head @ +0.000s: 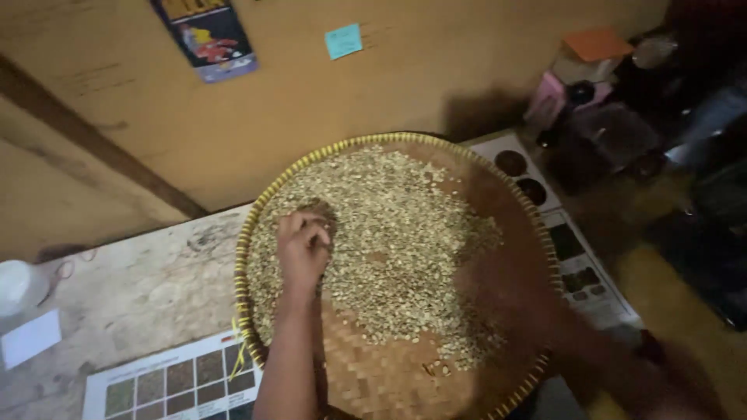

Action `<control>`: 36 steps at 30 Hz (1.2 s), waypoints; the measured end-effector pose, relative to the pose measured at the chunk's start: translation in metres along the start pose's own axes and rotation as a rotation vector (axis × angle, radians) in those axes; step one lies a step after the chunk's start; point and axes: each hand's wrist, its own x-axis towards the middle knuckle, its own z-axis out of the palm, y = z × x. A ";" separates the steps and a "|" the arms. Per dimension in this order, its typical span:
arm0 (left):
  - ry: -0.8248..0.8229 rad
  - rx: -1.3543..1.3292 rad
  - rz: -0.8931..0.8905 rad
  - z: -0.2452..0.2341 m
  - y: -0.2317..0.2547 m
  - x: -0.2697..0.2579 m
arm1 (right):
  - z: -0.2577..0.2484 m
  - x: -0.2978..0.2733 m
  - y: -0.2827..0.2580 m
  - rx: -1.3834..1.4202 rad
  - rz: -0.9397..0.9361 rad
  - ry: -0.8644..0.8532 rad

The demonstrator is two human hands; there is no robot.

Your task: Sorting green coffee beans by hand in a woven tray to remove defects

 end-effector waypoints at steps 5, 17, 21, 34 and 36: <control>-0.028 0.099 -0.071 -0.006 0.007 0.000 | 0.081 -0.002 -0.076 -0.051 -0.698 -0.325; 0.013 0.238 -0.215 -0.014 -0.010 0.004 | 0.144 0.047 -0.076 -0.125 -0.513 -0.497; 0.017 0.247 -0.217 -0.018 -0.010 0.006 | 0.135 0.070 -0.096 -0.026 -0.625 -0.361; 0.059 0.185 -0.216 -0.016 -0.013 0.008 | 0.143 0.102 -0.101 0.261 -0.645 -0.349; 0.053 0.197 -0.225 -0.014 -0.017 0.006 | 0.142 0.103 -0.104 0.272 -0.640 -0.360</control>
